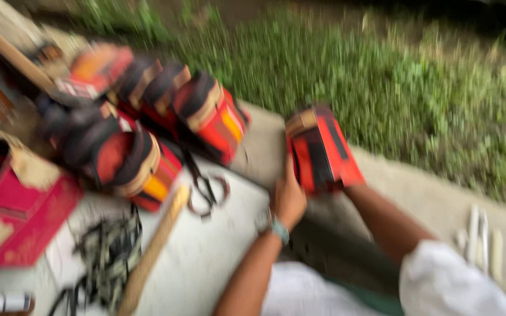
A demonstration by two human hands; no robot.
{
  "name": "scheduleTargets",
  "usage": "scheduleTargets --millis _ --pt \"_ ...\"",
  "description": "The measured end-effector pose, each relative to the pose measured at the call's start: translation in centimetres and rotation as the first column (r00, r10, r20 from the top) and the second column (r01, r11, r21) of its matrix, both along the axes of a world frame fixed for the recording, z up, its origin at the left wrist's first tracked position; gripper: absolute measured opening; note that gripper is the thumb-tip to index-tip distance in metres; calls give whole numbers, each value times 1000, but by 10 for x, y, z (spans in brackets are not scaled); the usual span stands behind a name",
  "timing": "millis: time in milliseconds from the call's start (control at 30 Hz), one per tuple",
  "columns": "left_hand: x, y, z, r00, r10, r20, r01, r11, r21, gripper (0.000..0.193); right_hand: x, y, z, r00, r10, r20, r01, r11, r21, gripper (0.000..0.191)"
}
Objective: The person works at an outdoor table on a colorful patchwork leather bag. They turn the bag inside out, work the seam and edges by hand, thread a needle, and hand-stitch the bag opening, pressing the leather flat as they sew.
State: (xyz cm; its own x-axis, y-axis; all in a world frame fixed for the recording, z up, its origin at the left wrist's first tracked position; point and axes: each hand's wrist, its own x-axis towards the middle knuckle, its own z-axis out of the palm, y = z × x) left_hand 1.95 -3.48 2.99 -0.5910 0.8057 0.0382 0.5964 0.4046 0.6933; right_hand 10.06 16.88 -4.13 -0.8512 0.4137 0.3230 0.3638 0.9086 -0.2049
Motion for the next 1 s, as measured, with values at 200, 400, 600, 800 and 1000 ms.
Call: scheduleTargets --millis 200,400,600,800,1000 --pt "-2 9 5 997 -68 31 67 997 43 92 -10 14 2 999 24 -35 -22 998 62 32" --pt "-7 16 -33 993 -109 -44 110 994 28 88 5 29 -22 998 57 -11 -57 998 36 33" --pt "-2 18 -26 997 -62 -52 60 998 -34 79 56 -15 5 985 64 160 -42 990 -135 34" --pt "-5 19 -15 997 -75 -19 75 997 -15 73 101 -110 45 996 45 81 -52 995 81 51" --pt "-11 18 -16 993 -114 -21 113 993 -32 73 96 -105 28 991 -29 128 36 998 -52 58"
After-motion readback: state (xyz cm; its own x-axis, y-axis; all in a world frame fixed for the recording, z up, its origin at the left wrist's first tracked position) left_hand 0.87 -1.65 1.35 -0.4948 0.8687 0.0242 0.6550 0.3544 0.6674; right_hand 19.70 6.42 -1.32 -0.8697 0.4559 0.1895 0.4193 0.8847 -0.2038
